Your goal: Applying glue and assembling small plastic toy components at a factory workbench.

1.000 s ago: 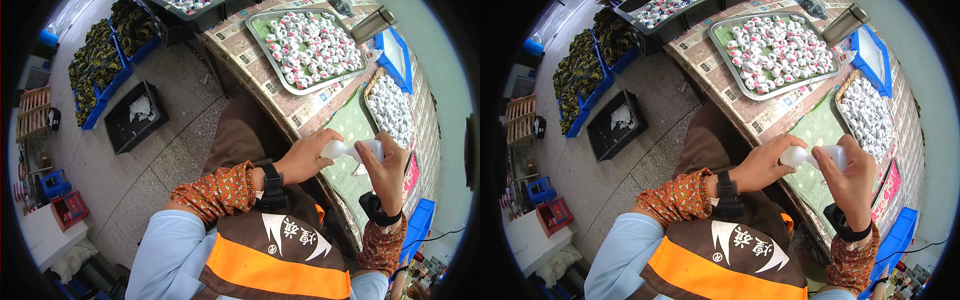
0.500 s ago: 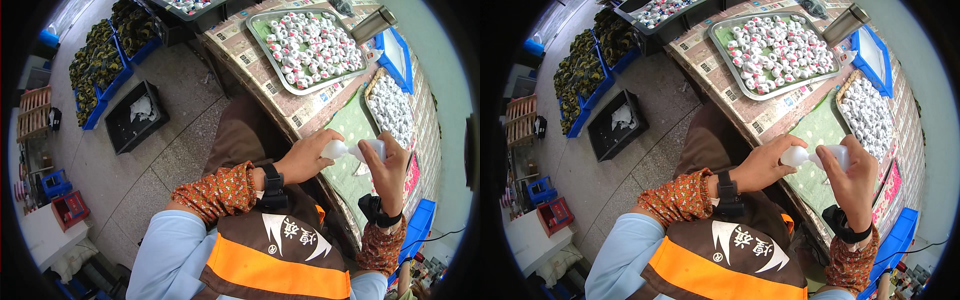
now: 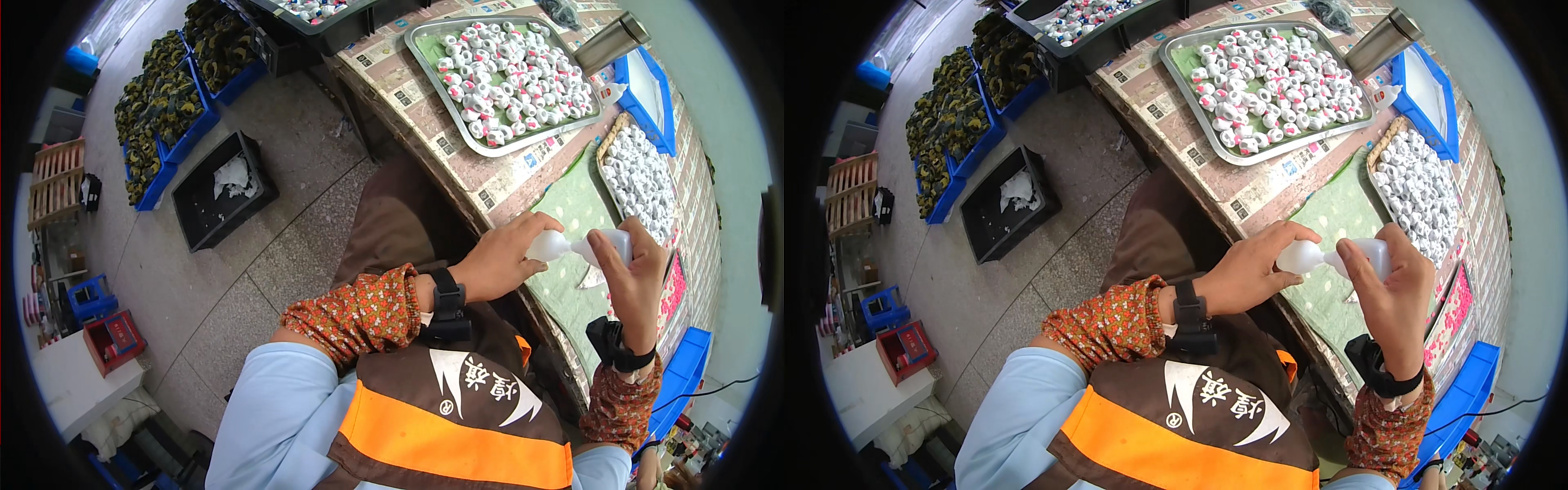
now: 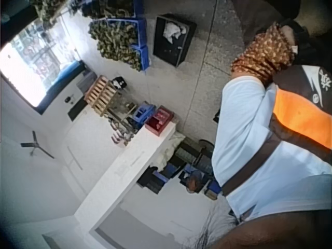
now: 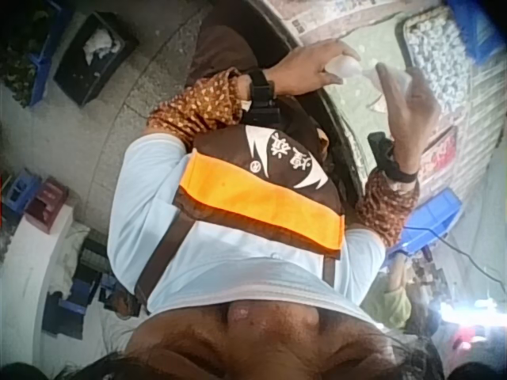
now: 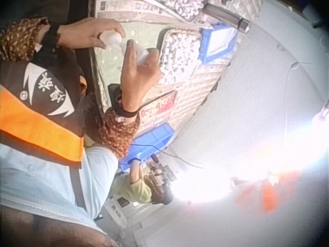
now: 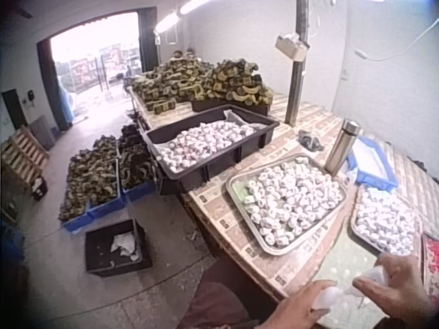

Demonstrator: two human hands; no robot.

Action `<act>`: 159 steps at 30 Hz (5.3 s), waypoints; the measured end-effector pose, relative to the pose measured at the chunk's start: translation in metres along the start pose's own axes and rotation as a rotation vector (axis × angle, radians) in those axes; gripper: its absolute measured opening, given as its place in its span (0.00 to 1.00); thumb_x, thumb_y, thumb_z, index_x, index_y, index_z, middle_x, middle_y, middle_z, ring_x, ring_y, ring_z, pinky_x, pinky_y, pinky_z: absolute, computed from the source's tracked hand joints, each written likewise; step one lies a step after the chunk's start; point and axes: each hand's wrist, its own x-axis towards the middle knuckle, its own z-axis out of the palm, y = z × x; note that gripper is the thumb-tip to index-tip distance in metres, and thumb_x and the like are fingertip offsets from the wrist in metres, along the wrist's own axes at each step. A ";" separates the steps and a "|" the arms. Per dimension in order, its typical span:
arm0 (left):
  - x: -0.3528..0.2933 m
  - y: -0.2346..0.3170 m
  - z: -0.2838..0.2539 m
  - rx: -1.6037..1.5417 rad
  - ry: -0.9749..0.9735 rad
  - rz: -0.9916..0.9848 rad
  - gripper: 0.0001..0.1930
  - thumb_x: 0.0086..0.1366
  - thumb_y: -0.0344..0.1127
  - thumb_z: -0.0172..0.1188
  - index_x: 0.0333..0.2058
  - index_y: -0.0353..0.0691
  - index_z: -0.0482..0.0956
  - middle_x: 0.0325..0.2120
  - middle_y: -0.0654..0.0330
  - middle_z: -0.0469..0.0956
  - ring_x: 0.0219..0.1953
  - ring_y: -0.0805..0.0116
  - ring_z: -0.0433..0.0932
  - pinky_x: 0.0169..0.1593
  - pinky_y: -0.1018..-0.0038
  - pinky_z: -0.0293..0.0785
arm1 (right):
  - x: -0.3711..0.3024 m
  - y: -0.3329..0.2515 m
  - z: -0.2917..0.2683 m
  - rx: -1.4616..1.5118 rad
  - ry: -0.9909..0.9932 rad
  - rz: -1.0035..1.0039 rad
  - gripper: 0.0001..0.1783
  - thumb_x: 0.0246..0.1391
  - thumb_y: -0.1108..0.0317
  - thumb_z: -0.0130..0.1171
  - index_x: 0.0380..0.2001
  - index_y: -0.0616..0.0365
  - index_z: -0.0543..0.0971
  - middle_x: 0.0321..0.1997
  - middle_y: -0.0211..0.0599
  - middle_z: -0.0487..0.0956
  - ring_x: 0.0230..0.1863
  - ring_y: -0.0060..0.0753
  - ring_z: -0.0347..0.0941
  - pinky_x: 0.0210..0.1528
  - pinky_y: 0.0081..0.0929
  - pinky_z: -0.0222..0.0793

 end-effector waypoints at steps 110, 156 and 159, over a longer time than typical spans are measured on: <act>0.052 -0.059 -0.162 -0.006 0.250 0.212 0.26 0.61 0.27 0.72 0.57 0.38 0.73 0.58 0.48 0.77 0.55 0.59 0.81 0.51 0.71 0.80 | 0.325 -0.028 0.059 0.450 -0.010 0.064 0.10 0.62 0.68 0.62 0.44 0.60 0.83 0.31 0.22 0.78 0.33 0.14 0.72 0.34 0.18 0.65; 0.021 0.012 -0.091 -0.048 0.163 0.010 0.28 0.63 0.24 0.68 0.61 0.44 0.73 0.56 0.63 0.77 0.49 0.78 0.77 0.40 0.80 0.74 | 0.058 0.023 -0.012 0.722 -0.321 0.046 0.27 0.65 0.67 0.63 0.62 0.63 0.68 0.50 0.37 0.78 0.53 0.27 0.77 0.57 0.27 0.69; 0.012 0.021 -0.081 0.031 0.159 0.023 0.28 0.63 0.24 0.68 0.61 0.45 0.74 0.53 0.61 0.77 0.49 0.74 0.78 0.42 0.78 0.76 | 0.029 0.027 -0.004 0.420 -0.329 -0.080 0.22 0.64 0.67 0.65 0.58 0.62 0.73 0.45 0.34 0.78 0.48 0.25 0.77 0.50 0.27 0.71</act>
